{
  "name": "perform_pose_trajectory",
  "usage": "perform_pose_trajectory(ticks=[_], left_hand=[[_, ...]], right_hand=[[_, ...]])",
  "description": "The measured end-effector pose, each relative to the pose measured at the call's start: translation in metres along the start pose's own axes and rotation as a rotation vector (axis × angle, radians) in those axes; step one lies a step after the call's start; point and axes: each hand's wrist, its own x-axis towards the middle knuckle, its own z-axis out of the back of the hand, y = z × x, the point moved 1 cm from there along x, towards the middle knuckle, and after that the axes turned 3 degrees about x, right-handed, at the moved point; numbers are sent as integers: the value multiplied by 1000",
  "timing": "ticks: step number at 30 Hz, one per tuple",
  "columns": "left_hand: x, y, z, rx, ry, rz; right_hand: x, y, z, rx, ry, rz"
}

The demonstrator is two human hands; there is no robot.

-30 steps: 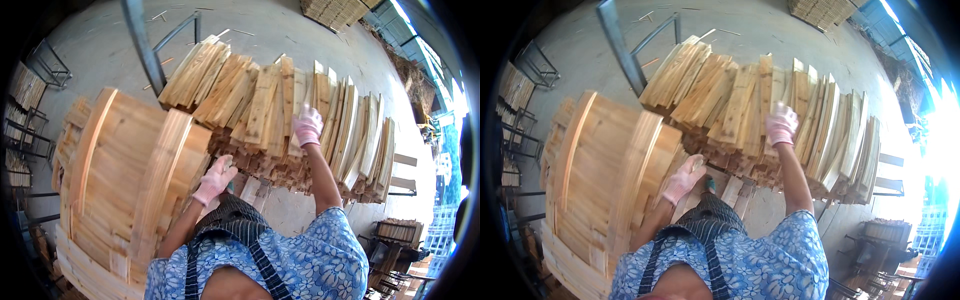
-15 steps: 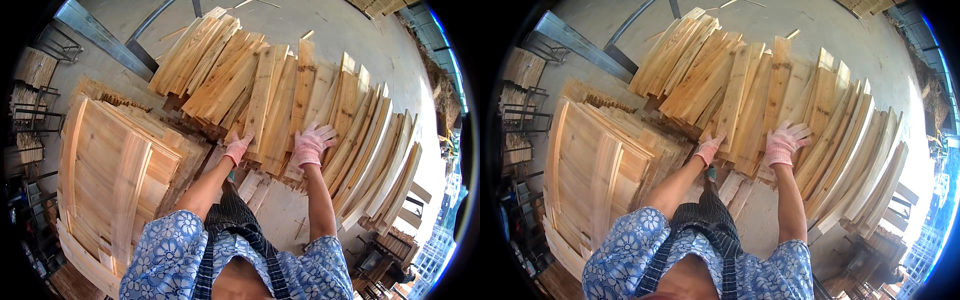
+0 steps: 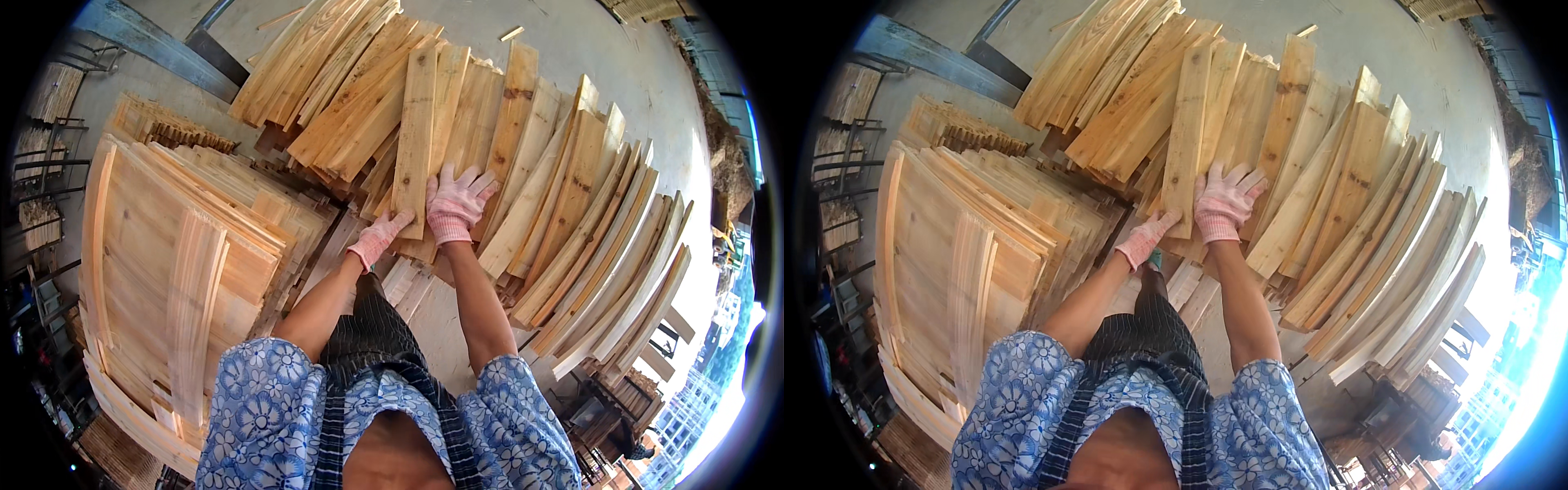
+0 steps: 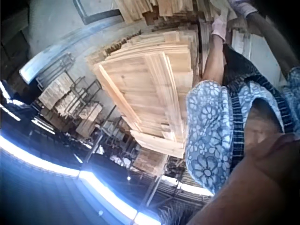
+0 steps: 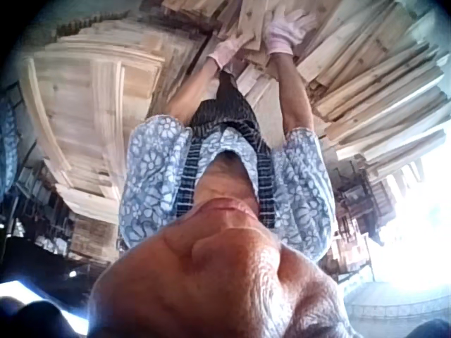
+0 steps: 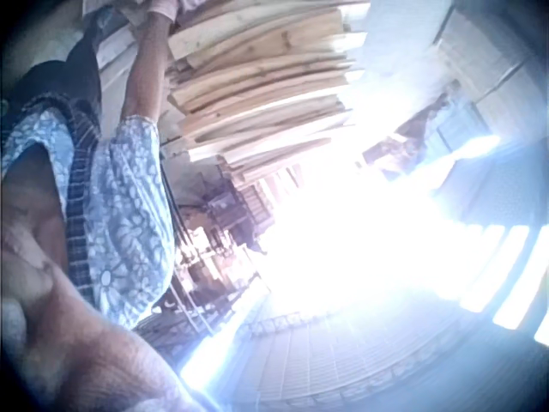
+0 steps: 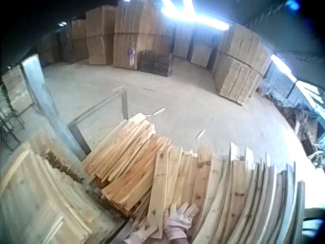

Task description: The person picks up wooden planks from a pile and stacks them onto a wooden pallet. They repeatedly lift, carry, and place the planks in a neat arrangement on the pallet.

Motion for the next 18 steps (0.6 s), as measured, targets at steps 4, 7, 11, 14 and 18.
perform_pose_trajectory(ticks=[4, 7, 11, 14, 18], left_hand=[[4, 7, -1, -269, 99, -81], [2, 15, -8, -298, 6, -87], [-41, 51, 8, -381, 54, -20], [-52, 118, 39, -373, 82, -84], [-73, 147, 57, -233, 128, -167]], right_hand=[[4, 0, -29, 43, -149, 54], [-1, -1, -27, 56, -149, 73], [-50, 18, -16, 113, -178, 96], [-114, 49, -23, 216, -146, 49], [-159, 47, -10, 334, -127, 93]])
